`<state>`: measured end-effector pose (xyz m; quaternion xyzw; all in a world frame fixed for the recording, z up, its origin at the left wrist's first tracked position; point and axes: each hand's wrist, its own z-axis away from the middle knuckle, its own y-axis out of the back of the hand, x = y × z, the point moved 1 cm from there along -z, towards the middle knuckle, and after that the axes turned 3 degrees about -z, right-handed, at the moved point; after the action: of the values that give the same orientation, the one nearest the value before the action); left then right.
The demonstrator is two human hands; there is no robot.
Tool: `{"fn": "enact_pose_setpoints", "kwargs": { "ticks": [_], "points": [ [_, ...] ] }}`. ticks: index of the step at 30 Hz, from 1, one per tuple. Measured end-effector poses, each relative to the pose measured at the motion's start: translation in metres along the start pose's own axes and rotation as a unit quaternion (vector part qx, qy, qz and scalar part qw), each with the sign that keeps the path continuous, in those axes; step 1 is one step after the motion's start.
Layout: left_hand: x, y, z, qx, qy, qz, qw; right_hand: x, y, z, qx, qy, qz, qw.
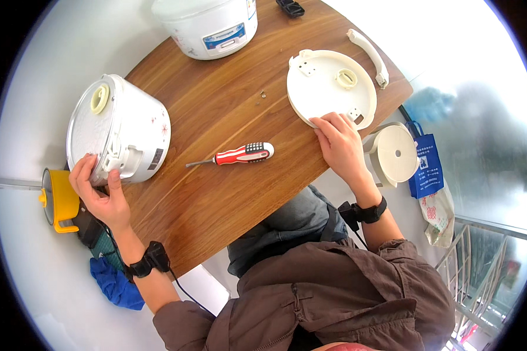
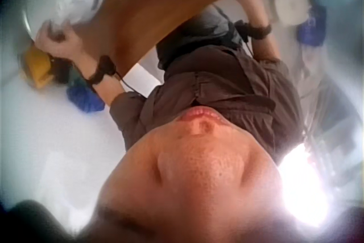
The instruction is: The person assembles a white rice cooker by hand, using a screwdriver to remove and reinsert screws on the lid. They place a small plastic ring into the lid opening, attach a latch mechanism, and secure the lid with screws. The person then wipes the lid with a white cloth.
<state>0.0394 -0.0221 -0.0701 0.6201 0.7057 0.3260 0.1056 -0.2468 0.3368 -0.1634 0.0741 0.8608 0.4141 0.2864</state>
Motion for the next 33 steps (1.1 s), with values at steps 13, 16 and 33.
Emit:
{"fn": "enact_pose_setpoints", "kwargs": {
  "ticks": [13, 16, 33],
  "points": [
    [0.027, -0.003, -0.007, 0.034, -0.014, -0.091, 0.995, -0.008, 0.002, 0.005, 0.039, 0.005, -0.004, 0.999],
    [0.049, -0.007, -0.002, 0.084, -0.090, -0.092, 0.988, -0.012, 0.007, 0.008, 0.053, 0.011, -0.031, 0.998],
    [0.104, -0.090, 0.063, -0.341, 0.055, 0.068, 0.936, -0.079, -0.004, -0.014, -0.003, 0.181, -0.165, 0.970]
  ]
}}
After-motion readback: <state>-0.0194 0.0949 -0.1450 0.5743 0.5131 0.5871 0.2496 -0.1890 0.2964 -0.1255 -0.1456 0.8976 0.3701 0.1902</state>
